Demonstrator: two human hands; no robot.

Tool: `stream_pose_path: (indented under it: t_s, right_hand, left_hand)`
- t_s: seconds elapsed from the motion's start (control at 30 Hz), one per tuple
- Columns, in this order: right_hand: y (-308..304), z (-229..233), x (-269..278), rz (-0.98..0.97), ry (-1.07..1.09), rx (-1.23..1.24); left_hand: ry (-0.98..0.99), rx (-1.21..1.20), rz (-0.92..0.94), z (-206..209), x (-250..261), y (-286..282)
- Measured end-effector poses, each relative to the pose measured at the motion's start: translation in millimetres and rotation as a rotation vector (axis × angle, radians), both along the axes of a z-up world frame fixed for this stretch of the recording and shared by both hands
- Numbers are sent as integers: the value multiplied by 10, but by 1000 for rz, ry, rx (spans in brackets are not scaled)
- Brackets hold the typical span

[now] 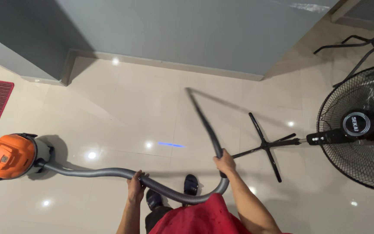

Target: The person vacuums the floor by moving a vacuum hose nozzle across the surface and along the edges of the walls.

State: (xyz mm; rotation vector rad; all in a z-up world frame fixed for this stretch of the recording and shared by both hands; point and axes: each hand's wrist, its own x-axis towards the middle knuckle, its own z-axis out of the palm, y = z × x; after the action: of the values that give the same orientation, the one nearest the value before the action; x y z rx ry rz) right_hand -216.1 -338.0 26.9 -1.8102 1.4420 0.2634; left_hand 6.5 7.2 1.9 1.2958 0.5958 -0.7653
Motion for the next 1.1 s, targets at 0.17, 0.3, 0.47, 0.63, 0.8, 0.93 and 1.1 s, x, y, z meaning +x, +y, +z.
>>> stream_pose_path:
  t_s: [0.17, 0.3, 0.47, 0.63, 0.8, 0.93, 1.1]
  right_hand:
    - [428, 48, 200, 20, 43, 2]
    - [537, -78, -154, -148, -1, -196]
    - [588, 7, -643, -438, 14, -146]
    - [789, 83, -550, -438, 14, -81]
    - [1364, -24, 2, -155, -37, -33]
    - [1888, 2, 517, 13, -237, 147]
    - [2146, 190, 951, 159, -110, 161]
  left_hand:
    - [-44, -57, 30, 49, 169, 283]
    - [-10, -71, -17, 118, 311, 472]
    - [76, -155, -77, 89, 380, 644]
    - [106, -239, -64, 77, 435, 863]
    - [46, -132, -98, 105, 630, 1246]
    - [-69, -171, 15, 135, 847, 1507]
    - [-49, -168, 185, 133, 964, 1779]
